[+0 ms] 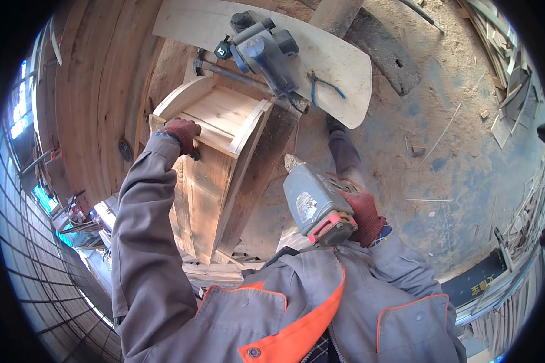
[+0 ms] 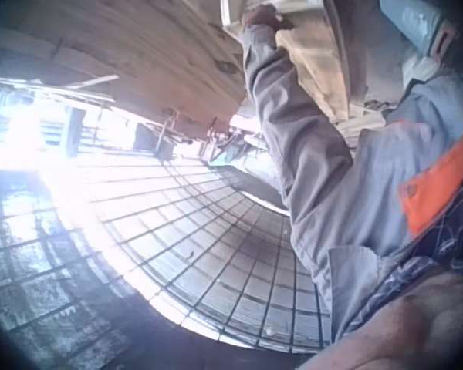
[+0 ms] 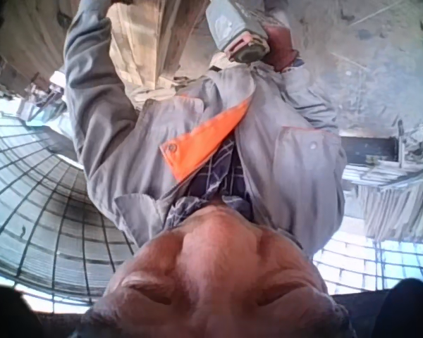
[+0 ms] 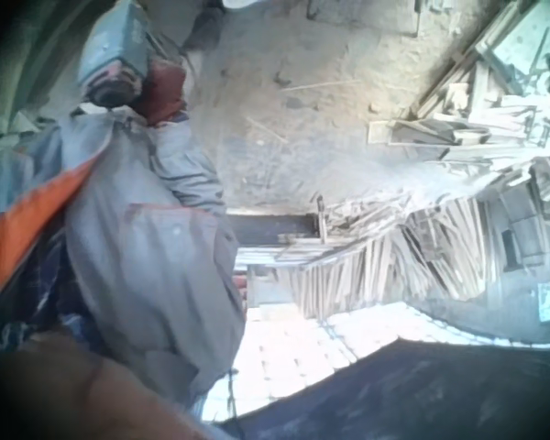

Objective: The person applies white adhesive to the edges of a wooden frame, then places a wooden panel on top. They use a nail gun to fasten the panel to the frame, then mark and position additional wooden pieces. The person continues assembling the structure by nailing components together.

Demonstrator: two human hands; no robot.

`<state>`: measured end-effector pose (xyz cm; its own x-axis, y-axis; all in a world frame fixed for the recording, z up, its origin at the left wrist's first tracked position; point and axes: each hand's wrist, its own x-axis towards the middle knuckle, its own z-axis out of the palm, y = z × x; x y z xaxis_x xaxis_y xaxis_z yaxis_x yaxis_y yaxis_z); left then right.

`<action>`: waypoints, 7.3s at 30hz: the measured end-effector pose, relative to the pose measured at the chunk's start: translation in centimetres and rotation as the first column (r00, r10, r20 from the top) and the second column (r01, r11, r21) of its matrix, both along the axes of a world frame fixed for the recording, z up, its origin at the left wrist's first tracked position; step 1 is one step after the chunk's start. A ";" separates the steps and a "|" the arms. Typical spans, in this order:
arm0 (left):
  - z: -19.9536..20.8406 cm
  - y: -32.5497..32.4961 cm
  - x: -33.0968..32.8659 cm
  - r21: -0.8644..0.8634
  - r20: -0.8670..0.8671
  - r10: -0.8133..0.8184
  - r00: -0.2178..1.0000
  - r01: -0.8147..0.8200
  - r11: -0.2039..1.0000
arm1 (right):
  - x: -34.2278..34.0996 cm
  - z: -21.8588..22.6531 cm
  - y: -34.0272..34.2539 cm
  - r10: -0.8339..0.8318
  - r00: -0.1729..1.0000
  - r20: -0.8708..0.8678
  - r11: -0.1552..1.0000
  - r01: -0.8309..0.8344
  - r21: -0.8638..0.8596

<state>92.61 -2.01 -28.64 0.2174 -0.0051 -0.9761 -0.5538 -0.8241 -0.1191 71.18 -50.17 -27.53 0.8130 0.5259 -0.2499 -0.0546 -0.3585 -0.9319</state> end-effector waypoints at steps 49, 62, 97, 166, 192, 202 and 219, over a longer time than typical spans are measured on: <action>1.6 8.2 -37.8 -0.453 0.680 0.701 -0.212 -0.875 0.174 | 17.4 26.0 17.3 -0.126 0.731 0.671 0.967 0.242 -0.083; 2.4 8.8 -37.2 -0.442 0.616 0.764 -0.192 -0.887 0.134 | 15.2 28.2 19.6 0.088 0.721 0.687 0.955 0.134 -0.263; 0.4 7.5 -36.7 -0.376 0.674 0.727 -0.131 -0.908 0.184 | -16.3 35.6 42.4 0.789 0.515 0.335 0.008 -0.554 0.833; -6.0 -2.8 -25.2 -0.739 0.671 0.466 -0.577 -0.469 0.484 | 20.1 -11.2 36.5 0.131 0.610 -0.782 0.973 0.073 0.220; -6.0 -2.8 -25.3 -0.745 0.663 0.457 -0.593 -0.463 0.480 | 28.1 -8.7 36.3 0.452 0.396 -0.799 0.863 -0.421 0.279; -6.2 -2.9 -25.3 -0.735 0.675 0.453 -0.582 -0.475 0.484 | 28.0 -8.0 40.3 0.901 0.378 -0.210 0.335 -0.918 -0.213; -6.2 -2.8 -25.2 -0.736 0.674 0.454 -0.583 -0.476 0.481 | 25.7 -5.5 40.7 0.940 0.270 0.208 0.340 -0.698 -0.631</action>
